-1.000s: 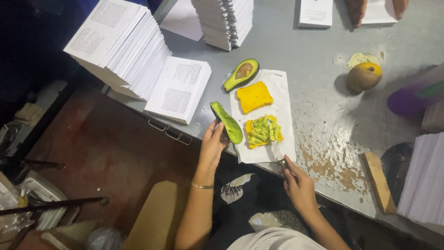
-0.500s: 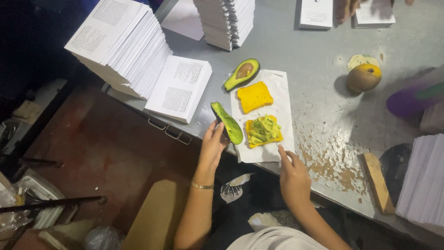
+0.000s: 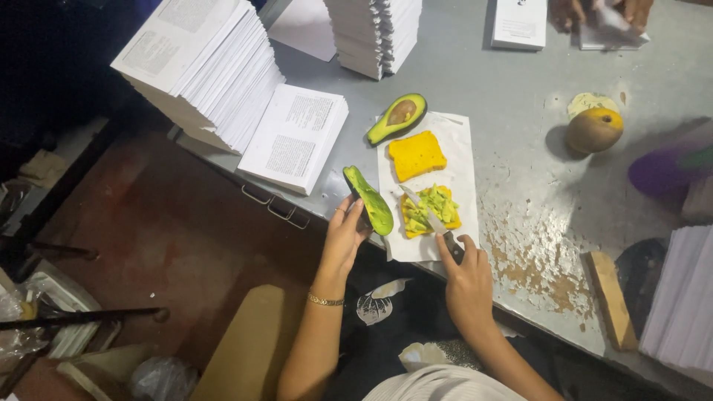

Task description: A person prepares an avocado sandwich by cutting the fruit and spreading it on bread at a workstation.

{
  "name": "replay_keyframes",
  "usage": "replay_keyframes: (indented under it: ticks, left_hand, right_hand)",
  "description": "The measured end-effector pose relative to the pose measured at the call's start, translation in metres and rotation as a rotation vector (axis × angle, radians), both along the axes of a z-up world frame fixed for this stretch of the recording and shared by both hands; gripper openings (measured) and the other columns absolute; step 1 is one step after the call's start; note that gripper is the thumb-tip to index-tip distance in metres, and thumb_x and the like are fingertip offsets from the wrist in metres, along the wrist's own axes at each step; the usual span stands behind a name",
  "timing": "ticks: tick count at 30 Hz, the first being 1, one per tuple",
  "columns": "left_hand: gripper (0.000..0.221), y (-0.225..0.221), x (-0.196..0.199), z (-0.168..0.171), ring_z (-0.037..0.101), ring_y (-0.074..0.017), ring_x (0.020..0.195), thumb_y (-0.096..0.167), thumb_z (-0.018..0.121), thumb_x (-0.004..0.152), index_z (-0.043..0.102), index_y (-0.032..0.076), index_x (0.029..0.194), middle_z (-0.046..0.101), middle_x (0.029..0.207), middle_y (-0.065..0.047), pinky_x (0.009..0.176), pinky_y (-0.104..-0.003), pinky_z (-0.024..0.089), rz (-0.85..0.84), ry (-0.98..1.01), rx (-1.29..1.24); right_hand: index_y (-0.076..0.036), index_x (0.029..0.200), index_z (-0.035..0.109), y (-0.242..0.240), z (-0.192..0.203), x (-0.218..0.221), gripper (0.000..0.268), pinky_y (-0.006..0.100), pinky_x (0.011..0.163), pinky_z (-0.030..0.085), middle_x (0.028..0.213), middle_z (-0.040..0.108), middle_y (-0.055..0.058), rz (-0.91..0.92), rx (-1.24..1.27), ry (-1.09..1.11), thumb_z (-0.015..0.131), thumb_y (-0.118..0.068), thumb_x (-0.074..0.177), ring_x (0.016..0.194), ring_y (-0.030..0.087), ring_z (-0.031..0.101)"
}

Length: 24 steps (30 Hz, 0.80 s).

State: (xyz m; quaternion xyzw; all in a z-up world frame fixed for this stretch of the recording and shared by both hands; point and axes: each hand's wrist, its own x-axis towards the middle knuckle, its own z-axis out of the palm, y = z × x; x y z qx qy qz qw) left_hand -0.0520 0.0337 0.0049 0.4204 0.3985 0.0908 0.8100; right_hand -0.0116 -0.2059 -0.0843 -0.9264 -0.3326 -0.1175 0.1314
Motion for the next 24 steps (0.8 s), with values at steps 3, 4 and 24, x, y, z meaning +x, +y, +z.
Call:
replay_keyframes:
  ticks: [3,4,24]
  left_hand:
    - [0.056,0.001,0.000,-0.003,0.063,-0.0257,0.130,0.027,0.058,0.096,0.050,0.012,0.149,0.064,0.143,-0.012,0.097,-0.039,0.058,-0.023,-0.020,0.009]
    - [0.056,0.002,0.000,-0.005,0.063,-0.0253,0.128,0.026,0.059,0.096,0.049,0.011,0.150,0.064,0.142,-0.012,0.096,-0.039,0.058,-0.015,-0.016,0.005]
    - [0.073,-0.012,-0.002,0.003,0.045,-0.0442,0.141,0.027,0.064,0.102,0.028,0.002,0.159,0.040,0.149,-0.030,0.110,-0.064,0.041,0.006,-0.145,0.020]
  right_hand:
    - [-0.020,0.146,0.058,-0.003,0.005,-0.001,0.067,0.040,0.065,0.047,0.135,0.057,0.025,0.019,0.027,-0.099,0.055,0.013,0.087,0.090,0.033,0.054]
    - [-0.019,0.145,0.059,-0.005,0.007,-0.003,0.069,0.040,0.069,0.047,0.134,0.057,0.021,0.022,0.025,-0.080,0.053,0.015,0.086,0.090,0.031,0.053]
    - [-0.015,0.143,0.063,-0.006,0.039,0.021,0.043,0.037,0.062,0.051,0.105,0.076,0.025,-0.229,0.798,1.001,0.046,-0.005,0.105,0.072,0.028,0.066]
